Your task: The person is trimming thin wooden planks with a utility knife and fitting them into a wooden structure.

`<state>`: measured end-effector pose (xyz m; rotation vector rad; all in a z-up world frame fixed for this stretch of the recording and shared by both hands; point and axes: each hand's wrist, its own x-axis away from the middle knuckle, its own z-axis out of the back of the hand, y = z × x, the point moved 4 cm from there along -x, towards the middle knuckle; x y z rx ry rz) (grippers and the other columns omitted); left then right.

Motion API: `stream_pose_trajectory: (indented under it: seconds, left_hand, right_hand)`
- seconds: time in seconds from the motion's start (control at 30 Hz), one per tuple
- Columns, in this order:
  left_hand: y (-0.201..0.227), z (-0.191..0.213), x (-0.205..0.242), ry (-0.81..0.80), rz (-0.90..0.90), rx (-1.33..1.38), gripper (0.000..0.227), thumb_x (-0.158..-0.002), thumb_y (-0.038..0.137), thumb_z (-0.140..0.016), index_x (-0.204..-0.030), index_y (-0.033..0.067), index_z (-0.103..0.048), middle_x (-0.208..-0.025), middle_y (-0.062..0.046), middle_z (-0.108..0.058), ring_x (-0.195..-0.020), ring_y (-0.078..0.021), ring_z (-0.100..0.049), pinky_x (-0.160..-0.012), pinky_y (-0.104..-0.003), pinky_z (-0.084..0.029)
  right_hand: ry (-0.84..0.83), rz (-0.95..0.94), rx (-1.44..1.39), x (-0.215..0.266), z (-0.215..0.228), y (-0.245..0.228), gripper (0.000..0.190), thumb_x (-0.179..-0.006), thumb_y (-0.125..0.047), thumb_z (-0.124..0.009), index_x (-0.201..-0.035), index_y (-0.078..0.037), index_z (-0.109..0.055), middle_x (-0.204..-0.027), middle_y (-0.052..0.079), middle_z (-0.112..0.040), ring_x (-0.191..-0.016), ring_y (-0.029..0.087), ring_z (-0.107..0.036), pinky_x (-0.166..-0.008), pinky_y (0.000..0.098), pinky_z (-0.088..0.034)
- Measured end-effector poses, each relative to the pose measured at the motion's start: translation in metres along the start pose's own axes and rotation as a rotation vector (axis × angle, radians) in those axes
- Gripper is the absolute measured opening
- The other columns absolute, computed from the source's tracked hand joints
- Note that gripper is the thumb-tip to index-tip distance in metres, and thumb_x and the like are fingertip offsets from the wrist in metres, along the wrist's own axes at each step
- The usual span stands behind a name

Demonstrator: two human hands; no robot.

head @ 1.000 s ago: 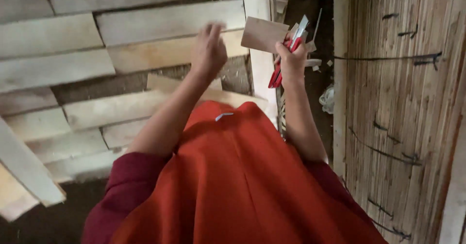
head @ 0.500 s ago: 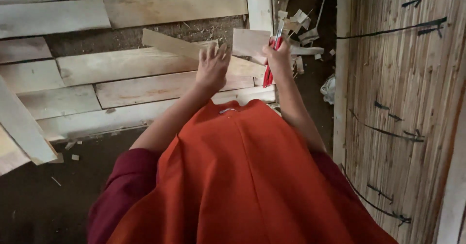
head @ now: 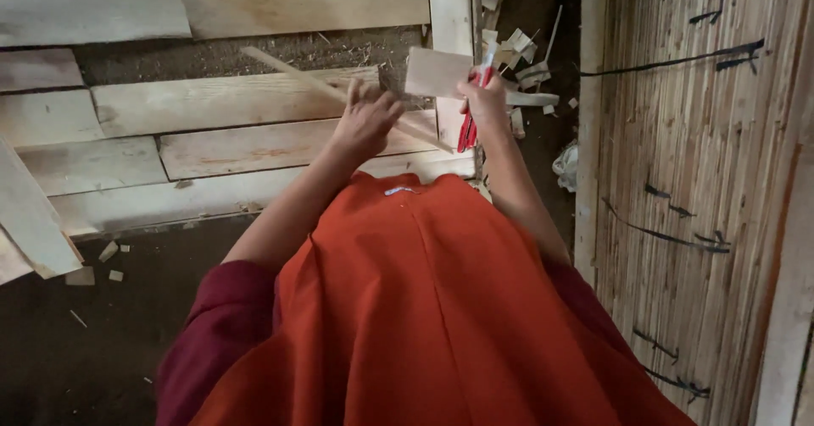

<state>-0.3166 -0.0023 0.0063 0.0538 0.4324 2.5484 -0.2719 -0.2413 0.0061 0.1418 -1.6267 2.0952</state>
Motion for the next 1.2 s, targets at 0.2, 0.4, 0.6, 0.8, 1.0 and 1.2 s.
stream_pose_trajectory:
  seconds: [0.2, 0.4, 0.6, 0.8, 1.0, 1.2]
  left_hand:
    - [0.009, 0.010, 0.030, 0.126, -0.068, 0.025, 0.016, -0.073, 0.014, -0.075, -0.080, 0.0208, -0.063, -0.091, 0.001, -0.052, -0.085, -0.0206, -0.056, -0.097, -0.047, -0.034]
    - [0.011, -0.001, 0.031, -0.065, 0.020, -0.034, 0.021, -0.072, 0.017, -0.073, -0.092, 0.0221, -0.070, -0.134, -0.001, -0.060, -0.116, -0.0287, -0.052, -0.096, -0.048, -0.036]
    - [0.015, 0.032, 0.028, 0.020, 0.013, -0.084, 0.014, -0.074, 0.021, -0.078, -0.088, 0.0229, -0.078, -0.137, -0.003, -0.058, -0.129, -0.0352, -0.047, -0.106, -0.051, -0.036]
    - [0.013, 0.016, 0.025, 0.031, 0.029, -0.133, 0.025, -0.063, 0.022, -0.083, -0.087, 0.0251, -0.080, -0.136, -0.005, -0.059, -0.132, -0.0351, -0.045, -0.105, -0.052, -0.037]
    - [0.013, 0.026, 0.024, 0.070, 0.011, -0.097, 0.025, -0.065, 0.017, -0.079, -0.090, 0.0204, -0.079, -0.130, -0.009, -0.065, -0.134, -0.0367, -0.046, -0.103, -0.051, -0.038]
    - [0.012, 0.032, 0.024, 0.087, -0.001, -0.094, 0.021, -0.068, 0.019, -0.078, -0.089, 0.0194, -0.079, -0.126, -0.011, -0.067, -0.133, -0.0357, -0.048, -0.103, -0.049, -0.039]
  right_hand:
    - [-0.114, 0.043, 0.078, -0.018, -0.031, 0.021, 0.022, -0.070, -0.006, -0.072, -0.090, -0.007, -0.063, -0.063, 0.007, -0.060, -0.036, 0.018, -0.059, -0.034, 0.0297, -0.049]
    - [-0.165, 0.007, 0.184, -0.014, -0.041, 0.019, 0.019, -0.069, -0.007, -0.070, -0.087, -0.008, -0.065, -0.064, 0.006, -0.061, -0.036, 0.018, -0.060, -0.036, 0.0304, -0.051]
    - [-0.186, -0.035, 0.190, -0.011, -0.039, 0.015, 0.016, -0.070, -0.012, -0.071, -0.084, -0.010, -0.064, -0.062, 0.006, -0.061, -0.038, 0.018, -0.062, -0.039, 0.0299, -0.054]
    - [-0.151, 0.057, 0.463, -0.002, -0.042, 0.000, 0.012, -0.076, -0.020, -0.067, -0.085, -0.012, -0.066, -0.065, 0.006, -0.065, -0.045, 0.020, -0.066, -0.048, 0.0323, -0.056]
    - [-0.118, 0.111, 0.671, -0.011, -0.041, 0.014, 0.015, -0.077, -0.013, -0.063, -0.089, -0.015, -0.070, -0.081, 0.011, -0.074, -0.082, 0.036, -0.074, -0.074, 0.0453, -0.058]
    - [-0.133, 0.158, 0.763, -0.022, -0.042, 0.029, 0.020, -0.077, -0.016, -0.063, -0.094, -0.024, -0.070, -0.084, 0.006, -0.075, -0.086, 0.036, -0.074, -0.077, 0.0479, -0.059]
